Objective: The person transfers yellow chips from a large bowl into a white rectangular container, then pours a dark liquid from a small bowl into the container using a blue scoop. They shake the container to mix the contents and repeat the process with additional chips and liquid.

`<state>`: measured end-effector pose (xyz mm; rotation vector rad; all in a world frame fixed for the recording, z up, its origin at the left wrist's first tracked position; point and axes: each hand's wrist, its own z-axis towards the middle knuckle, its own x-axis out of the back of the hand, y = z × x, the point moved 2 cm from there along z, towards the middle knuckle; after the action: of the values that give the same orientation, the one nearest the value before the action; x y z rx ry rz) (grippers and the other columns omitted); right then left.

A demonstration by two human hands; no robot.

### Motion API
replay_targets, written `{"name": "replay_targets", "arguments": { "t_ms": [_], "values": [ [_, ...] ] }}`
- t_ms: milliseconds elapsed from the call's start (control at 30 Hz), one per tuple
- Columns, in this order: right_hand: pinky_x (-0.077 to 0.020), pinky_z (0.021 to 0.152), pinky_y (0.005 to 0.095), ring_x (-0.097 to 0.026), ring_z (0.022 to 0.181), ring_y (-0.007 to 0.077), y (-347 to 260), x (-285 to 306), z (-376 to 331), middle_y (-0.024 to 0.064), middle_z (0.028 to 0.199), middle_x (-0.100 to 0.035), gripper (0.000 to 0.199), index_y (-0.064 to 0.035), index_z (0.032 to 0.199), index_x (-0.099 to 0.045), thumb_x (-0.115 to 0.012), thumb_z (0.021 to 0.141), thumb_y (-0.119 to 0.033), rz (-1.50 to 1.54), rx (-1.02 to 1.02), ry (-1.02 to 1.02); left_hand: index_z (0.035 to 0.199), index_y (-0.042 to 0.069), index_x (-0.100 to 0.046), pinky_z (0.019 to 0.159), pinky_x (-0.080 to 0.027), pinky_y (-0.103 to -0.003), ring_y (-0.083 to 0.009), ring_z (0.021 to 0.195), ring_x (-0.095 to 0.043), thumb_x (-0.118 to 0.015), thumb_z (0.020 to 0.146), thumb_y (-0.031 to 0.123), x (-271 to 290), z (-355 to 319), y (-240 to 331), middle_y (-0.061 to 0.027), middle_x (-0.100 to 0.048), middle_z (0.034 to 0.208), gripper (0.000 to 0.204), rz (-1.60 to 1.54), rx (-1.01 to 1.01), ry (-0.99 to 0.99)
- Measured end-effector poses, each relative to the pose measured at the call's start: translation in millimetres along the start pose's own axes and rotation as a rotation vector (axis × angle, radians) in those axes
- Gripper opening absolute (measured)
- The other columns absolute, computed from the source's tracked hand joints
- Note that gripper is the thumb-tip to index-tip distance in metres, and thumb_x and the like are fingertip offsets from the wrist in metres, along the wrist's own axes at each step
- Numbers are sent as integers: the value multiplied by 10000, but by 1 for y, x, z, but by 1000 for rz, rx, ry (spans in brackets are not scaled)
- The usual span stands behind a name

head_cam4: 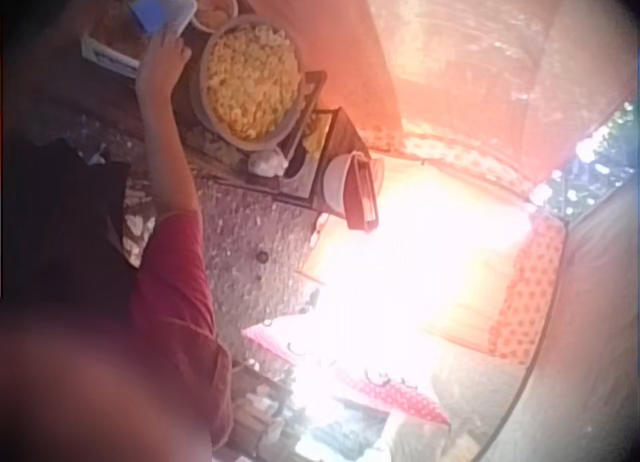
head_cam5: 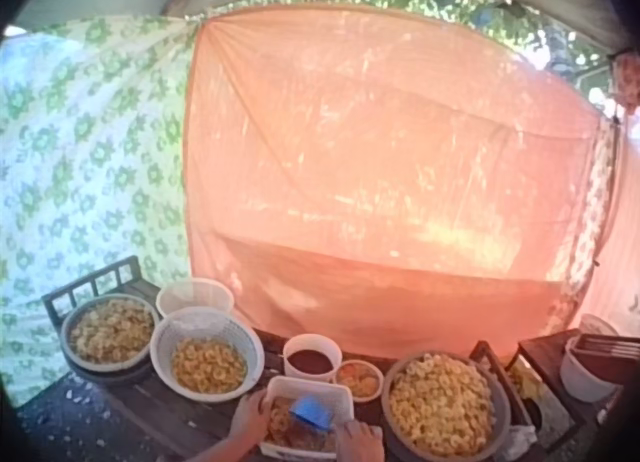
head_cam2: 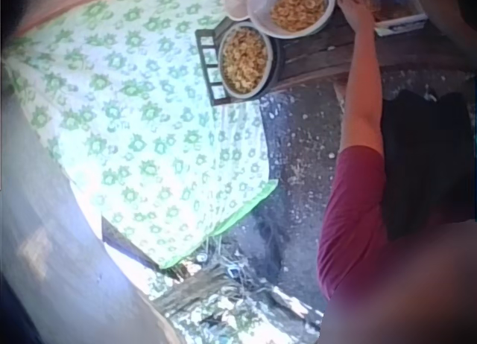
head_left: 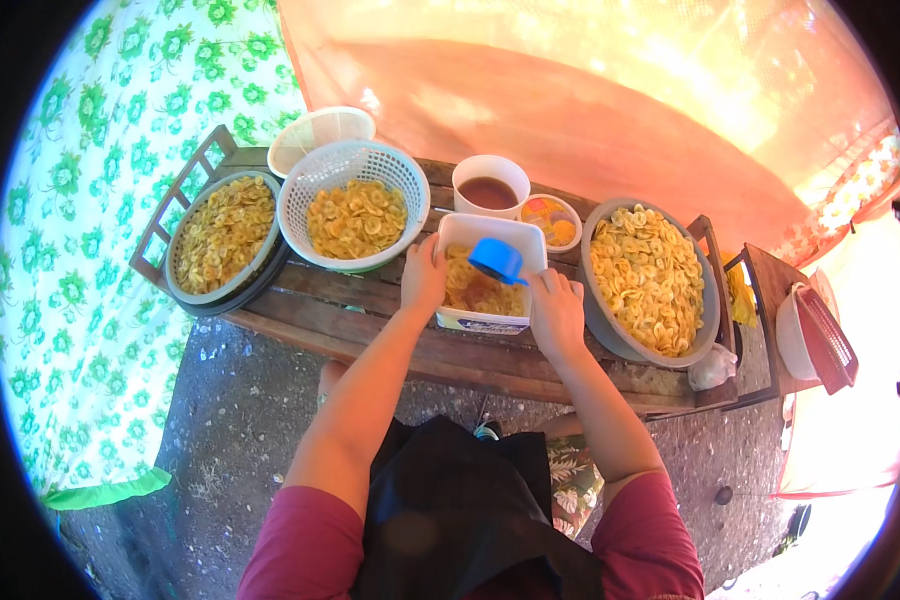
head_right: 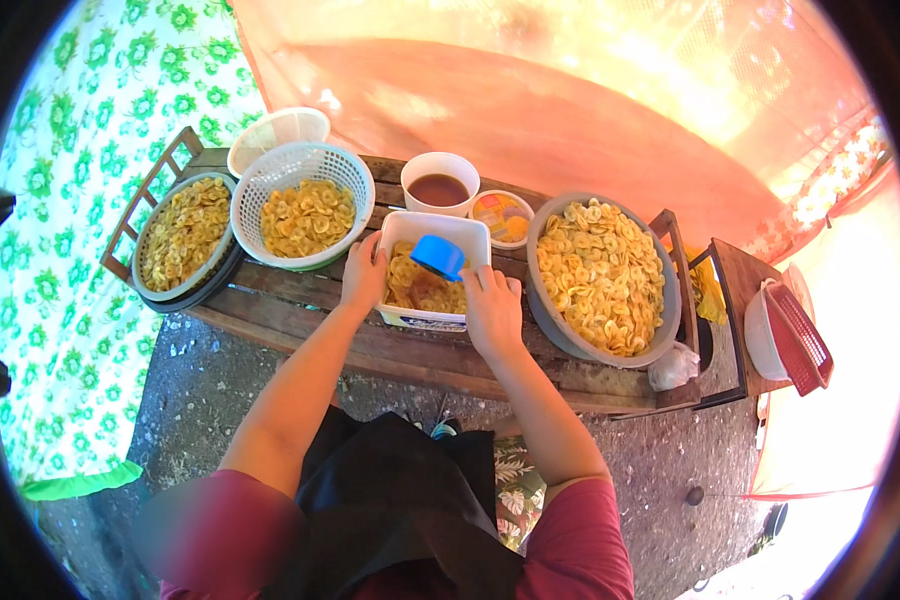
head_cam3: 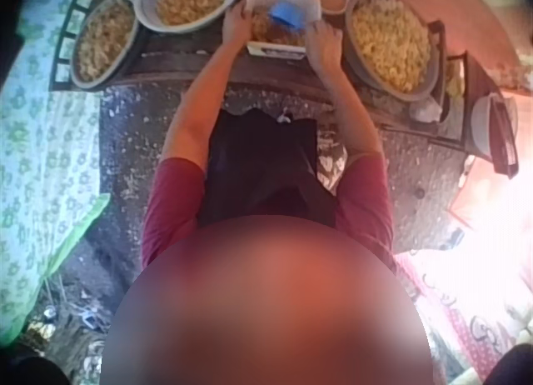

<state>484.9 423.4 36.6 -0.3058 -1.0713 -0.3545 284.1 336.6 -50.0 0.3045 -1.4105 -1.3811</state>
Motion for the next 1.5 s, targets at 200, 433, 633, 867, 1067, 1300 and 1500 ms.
{"name": "replay_targets", "arguments": {
  "t_ms": [200,433,633,867,1067,1300,1500],
  "values": [
    [-429,780,404,-592,872,282,33,-6,24,120,954,-598,230,-82,1032,-631,-547,819,-62,352,-322,-3,1254,42,-512,861,-441,-434,-391,1020,-530,-487,921,171,3,0,5,-217,-499,1131,358,-69,101,-78],
    [-464,790,423,-621,916,328,70,-51,129,171,949,-642,194,-62,981,-657,-543,826,-88,439,-506,125,1272,50,-507,741,-439,-373,-258,794,-516,-504,918,145,4,-2,4,-126,-485,918,367,-82,42,-37],
    [-423,790,452,-627,880,296,60,-115,174,159,982,-616,174,-58,954,-645,-550,815,-105,-151,-179,39,1274,37,-490,840,-450,-417,-361,986,-549,-478,931,151,11,-1,13,-204,-495,1128,362,-115,134,-126],
    [-419,816,474,-619,917,312,65,-143,178,145,990,-613,184,-64,957,-640,-533,809,-88,-98,-357,-147,1256,27,-501,821,-454,-426,-370,961,-556,-490,921,140,10,-1,12,-204,-503,1099,354,-137,133,-124],
    [-411,856,486,-614,937,322,69,-131,166,133,1004,-614,229,-125,1006,-645,-534,808,-96,54,-393,-162,1259,32,-500,821,-454,-428,-380,968,-549,-493,917,135,8,-1,10,-204,-503,1105,358,-126,105,-96],
    [-412,845,450,-611,926,299,68,-128,169,129,985,-611,208,-107,983,-645,-504,830,-92,-39,-266,-50,1266,33,-494,827,-455,-429,-387,977,-550,-487,918,132,12,-2,14,-212,-494,1134,362,-114,114,-102],
    [-409,813,452,-613,913,279,63,-134,171,124,966,-613,181,-83,946,-638,-488,846,-93,-116,-166,-54,1267,26,-492,818,-460,-428,-388,965,-553,-489,916,125,12,-1,14,-217,-492,1127,365,-97,103,-113]
  ]
}}
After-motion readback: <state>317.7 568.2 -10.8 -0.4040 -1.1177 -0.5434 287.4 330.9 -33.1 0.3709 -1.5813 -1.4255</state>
